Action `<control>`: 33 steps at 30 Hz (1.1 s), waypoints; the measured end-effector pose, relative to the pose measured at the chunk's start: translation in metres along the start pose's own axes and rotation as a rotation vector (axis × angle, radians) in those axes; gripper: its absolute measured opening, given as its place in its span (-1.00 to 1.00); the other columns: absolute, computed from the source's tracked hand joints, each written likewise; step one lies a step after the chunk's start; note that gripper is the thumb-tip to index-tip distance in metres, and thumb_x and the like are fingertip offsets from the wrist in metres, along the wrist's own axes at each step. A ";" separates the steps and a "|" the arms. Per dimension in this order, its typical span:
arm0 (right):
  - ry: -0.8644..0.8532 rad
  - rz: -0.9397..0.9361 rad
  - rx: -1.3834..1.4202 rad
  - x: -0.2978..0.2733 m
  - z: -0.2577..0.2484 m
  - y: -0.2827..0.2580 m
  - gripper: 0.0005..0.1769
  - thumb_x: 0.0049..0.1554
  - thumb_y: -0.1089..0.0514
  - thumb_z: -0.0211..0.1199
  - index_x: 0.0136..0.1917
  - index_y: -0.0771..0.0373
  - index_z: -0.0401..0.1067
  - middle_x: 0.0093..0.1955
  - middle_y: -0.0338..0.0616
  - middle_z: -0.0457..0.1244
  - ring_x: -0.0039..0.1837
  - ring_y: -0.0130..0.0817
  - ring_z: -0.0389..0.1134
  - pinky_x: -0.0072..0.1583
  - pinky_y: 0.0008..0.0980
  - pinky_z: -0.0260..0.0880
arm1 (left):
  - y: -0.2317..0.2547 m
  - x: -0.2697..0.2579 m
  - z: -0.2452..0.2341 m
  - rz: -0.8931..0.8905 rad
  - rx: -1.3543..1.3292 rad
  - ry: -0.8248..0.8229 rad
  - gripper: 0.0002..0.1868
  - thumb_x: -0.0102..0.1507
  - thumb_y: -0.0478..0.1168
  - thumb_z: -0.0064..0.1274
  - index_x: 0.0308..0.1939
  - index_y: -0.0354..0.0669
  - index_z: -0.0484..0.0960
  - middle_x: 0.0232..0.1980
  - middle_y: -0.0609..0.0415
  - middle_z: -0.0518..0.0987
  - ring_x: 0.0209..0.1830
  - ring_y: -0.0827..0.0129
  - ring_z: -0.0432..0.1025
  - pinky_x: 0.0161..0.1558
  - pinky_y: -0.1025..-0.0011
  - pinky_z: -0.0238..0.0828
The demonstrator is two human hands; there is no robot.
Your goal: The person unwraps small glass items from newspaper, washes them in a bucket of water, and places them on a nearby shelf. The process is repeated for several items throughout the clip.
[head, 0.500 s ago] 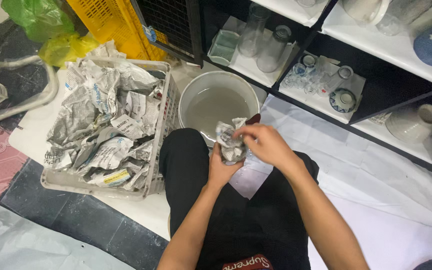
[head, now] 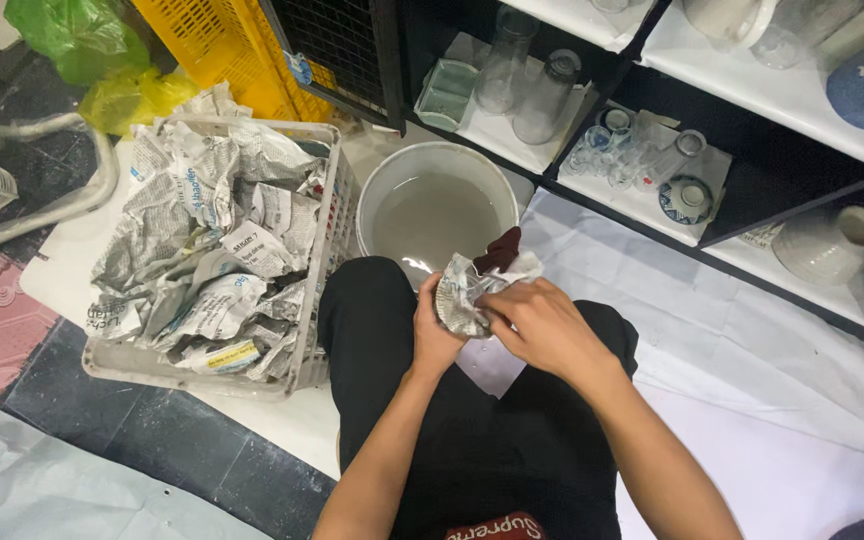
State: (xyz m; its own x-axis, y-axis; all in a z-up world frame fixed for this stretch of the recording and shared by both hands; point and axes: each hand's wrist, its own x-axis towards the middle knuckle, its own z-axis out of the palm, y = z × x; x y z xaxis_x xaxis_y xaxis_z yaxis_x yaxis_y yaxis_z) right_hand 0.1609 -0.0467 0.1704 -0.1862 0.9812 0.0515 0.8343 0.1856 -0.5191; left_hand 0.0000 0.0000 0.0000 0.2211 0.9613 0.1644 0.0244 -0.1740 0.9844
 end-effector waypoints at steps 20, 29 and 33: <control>0.050 0.380 -0.002 0.025 0.045 0.027 -0.72 0.12 0.05 0.20 0.00 0.09 0.66 -0.18 0.08 0.42 -0.09 0.04 0.45 0.09 -0.05 0.42 | 0.029 0.002 -0.009 0.209 0.036 -0.069 -0.14 -0.03 -0.34 0.47 0.33 -0.21 0.43 0.41 -0.12 0.45 0.40 0.08 0.42 0.32 0.24 0.47; 0.227 0.504 0.116 0.025 0.042 0.036 -0.72 0.14 0.05 0.18 -0.02 0.11 0.67 -0.31 0.08 0.41 -0.19 -0.02 0.44 -0.01 -0.17 0.38 | 0.004 -0.001 -0.020 0.110 0.245 0.099 -0.30 -0.08 -0.38 0.39 0.16 -0.36 0.56 0.27 -0.22 0.55 0.23 0.03 0.53 0.21 0.27 0.48; 0.271 0.628 0.318 0.031 0.038 0.044 -0.69 0.14 -0.04 0.22 -0.04 0.16 0.66 -0.33 0.00 0.40 -0.28 -0.21 0.42 -0.14 -0.25 0.34 | 0.010 0.003 -0.033 0.205 0.197 0.137 -0.52 0.10 -0.44 0.29 0.12 -0.33 0.64 0.28 -0.18 0.58 0.29 0.09 0.53 0.30 0.30 0.43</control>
State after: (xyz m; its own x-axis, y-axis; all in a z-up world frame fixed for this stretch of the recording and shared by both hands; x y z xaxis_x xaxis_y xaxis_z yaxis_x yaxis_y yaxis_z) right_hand 0.1725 -0.0102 0.1168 0.4435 0.8839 -0.1486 0.5442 -0.3973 -0.7390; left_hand -0.0312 0.0085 0.0129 0.1078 0.9195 0.3780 0.1842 -0.3921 0.9013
